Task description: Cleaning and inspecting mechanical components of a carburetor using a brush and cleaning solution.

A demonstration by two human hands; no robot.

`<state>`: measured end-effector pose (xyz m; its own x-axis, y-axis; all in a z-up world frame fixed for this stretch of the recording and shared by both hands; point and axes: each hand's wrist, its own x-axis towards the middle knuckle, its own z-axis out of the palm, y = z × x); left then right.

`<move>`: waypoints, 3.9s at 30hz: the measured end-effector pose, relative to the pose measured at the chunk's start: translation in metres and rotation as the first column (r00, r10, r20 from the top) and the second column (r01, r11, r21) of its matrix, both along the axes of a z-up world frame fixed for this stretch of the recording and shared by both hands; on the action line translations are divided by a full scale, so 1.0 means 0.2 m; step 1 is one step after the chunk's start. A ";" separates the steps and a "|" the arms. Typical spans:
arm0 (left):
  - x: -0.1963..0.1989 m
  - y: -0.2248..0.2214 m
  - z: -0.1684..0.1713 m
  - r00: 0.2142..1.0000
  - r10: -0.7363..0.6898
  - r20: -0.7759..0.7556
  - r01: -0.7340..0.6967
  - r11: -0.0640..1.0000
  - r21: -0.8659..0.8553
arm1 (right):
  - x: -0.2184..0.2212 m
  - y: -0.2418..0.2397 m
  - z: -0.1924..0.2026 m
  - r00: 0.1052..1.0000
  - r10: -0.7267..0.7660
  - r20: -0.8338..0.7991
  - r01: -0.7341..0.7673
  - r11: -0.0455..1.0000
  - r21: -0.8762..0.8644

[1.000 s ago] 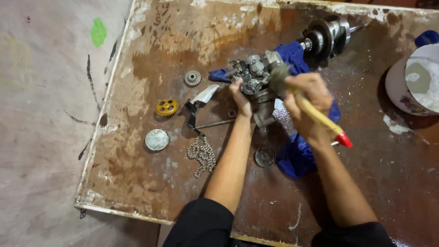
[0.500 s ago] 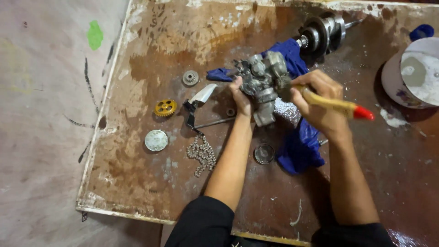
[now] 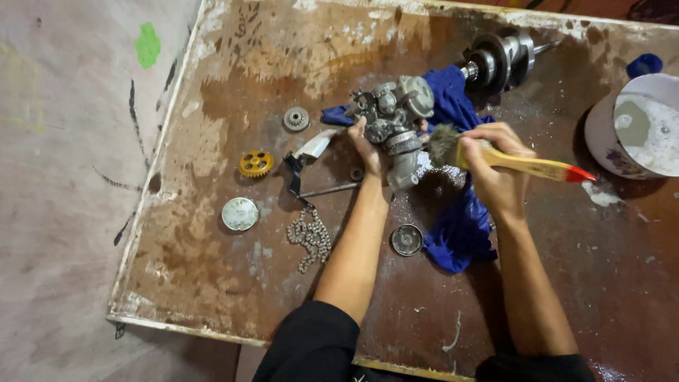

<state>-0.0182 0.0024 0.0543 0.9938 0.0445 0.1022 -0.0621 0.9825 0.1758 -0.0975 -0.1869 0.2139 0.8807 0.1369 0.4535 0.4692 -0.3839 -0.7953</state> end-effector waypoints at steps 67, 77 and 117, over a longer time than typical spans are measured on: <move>-0.11 -0.23 0.26 0.862 0.493 -0.118 -0.350 0.746 0.567 | -0.05 -0.10 0.05 0.997 -0.060 -0.051 0.054 0.994 -0.096; -0.16 -0.25 0.22 0.837 0.526 -0.152 -0.366 0.744 0.559 | -0.11 0.01 -0.01 0.994 0.061 0.092 -0.036 0.968 -0.247; -0.16 -0.28 0.28 0.929 0.368 -0.035 -0.287 0.778 0.558 | 0.24 -0.98 -0.27 0.778 -0.616 -0.124 0.285 0.522 -0.804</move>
<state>-0.0509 -0.0529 0.1093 0.9344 0.3483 0.0750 -0.2991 0.6525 0.6962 -0.0486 -0.3822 0.1595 0.9780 -0.2037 0.0444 -0.1900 -0.9586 -0.2123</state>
